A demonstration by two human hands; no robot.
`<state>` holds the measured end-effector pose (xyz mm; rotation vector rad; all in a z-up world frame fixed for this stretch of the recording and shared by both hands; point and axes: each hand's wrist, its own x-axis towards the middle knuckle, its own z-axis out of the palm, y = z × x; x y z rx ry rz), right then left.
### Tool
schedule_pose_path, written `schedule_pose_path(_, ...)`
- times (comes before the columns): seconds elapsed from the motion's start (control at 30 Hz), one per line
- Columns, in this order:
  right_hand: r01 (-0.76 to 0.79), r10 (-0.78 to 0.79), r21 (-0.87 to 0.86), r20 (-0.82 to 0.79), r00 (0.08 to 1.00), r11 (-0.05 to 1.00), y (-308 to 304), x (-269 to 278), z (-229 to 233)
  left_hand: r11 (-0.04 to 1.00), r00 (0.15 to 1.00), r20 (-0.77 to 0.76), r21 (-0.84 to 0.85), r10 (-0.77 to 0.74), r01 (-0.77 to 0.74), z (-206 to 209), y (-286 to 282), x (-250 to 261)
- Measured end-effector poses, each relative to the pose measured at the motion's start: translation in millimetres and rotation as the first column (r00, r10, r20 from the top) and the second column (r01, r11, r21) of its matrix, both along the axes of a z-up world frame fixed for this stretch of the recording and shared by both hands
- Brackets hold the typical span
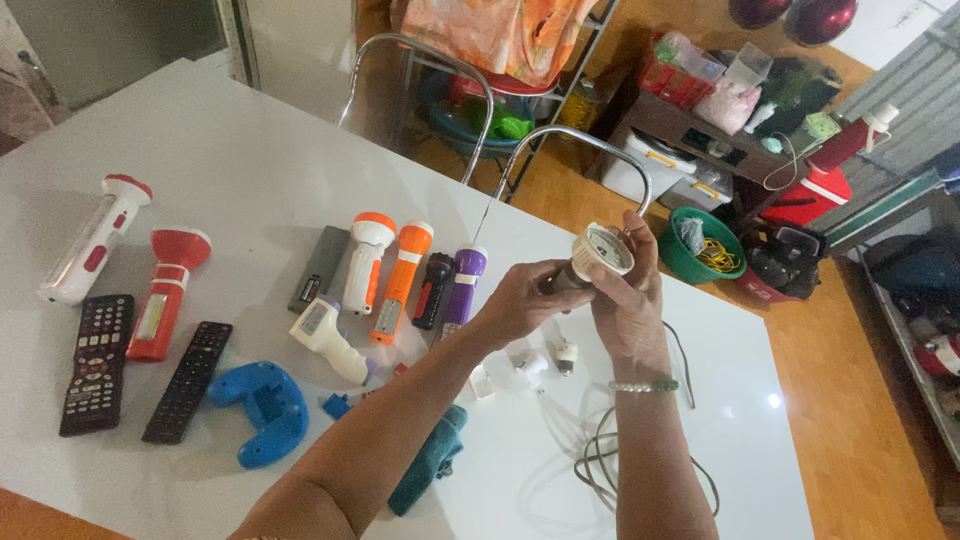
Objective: The person assembles various electronic components on a white table. They screw a bulb into a purple flashlight, handle a white infrared thermometer, and attach a light bulb to a socket with a cord. The person also handles a small white adapter and a blue cloth.
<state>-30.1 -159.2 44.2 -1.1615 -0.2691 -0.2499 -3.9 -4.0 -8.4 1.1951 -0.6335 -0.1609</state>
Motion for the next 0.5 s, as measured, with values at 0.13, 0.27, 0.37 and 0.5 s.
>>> schedule_pose_path(0.13,0.037,-0.037,-0.012,0.039,0.999,0.999,3.8,-1.1,-3.0,0.998,0.999,-0.036,-0.066,0.008,-0.01,-3.3,-4.4,-0.4)
schedule_pose_path(0.27,-0.13,0.127,0.065,0.043,0.991,0.989,-3.0,-5.1,-1.0,0.999,0.998,0.045,-0.019,-0.036,0.037,3.5,3.7,1.7)
schedule_pose_path(0.37,-0.259,0.253,0.124,0.059,0.966,0.958,-4.5,-4.1,2.0,0.994,0.998,-0.013,0.098,-0.054,0.055,12.2,8.4,3.8)
schedule_pose_path(0.5,-0.217,0.217,0.108,0.01,0.976,0.97,-4.1,-2.8,1.3,0.985,0.989,-0.079,0.113,-0.123,0.131,12.3,13.0,5.0)
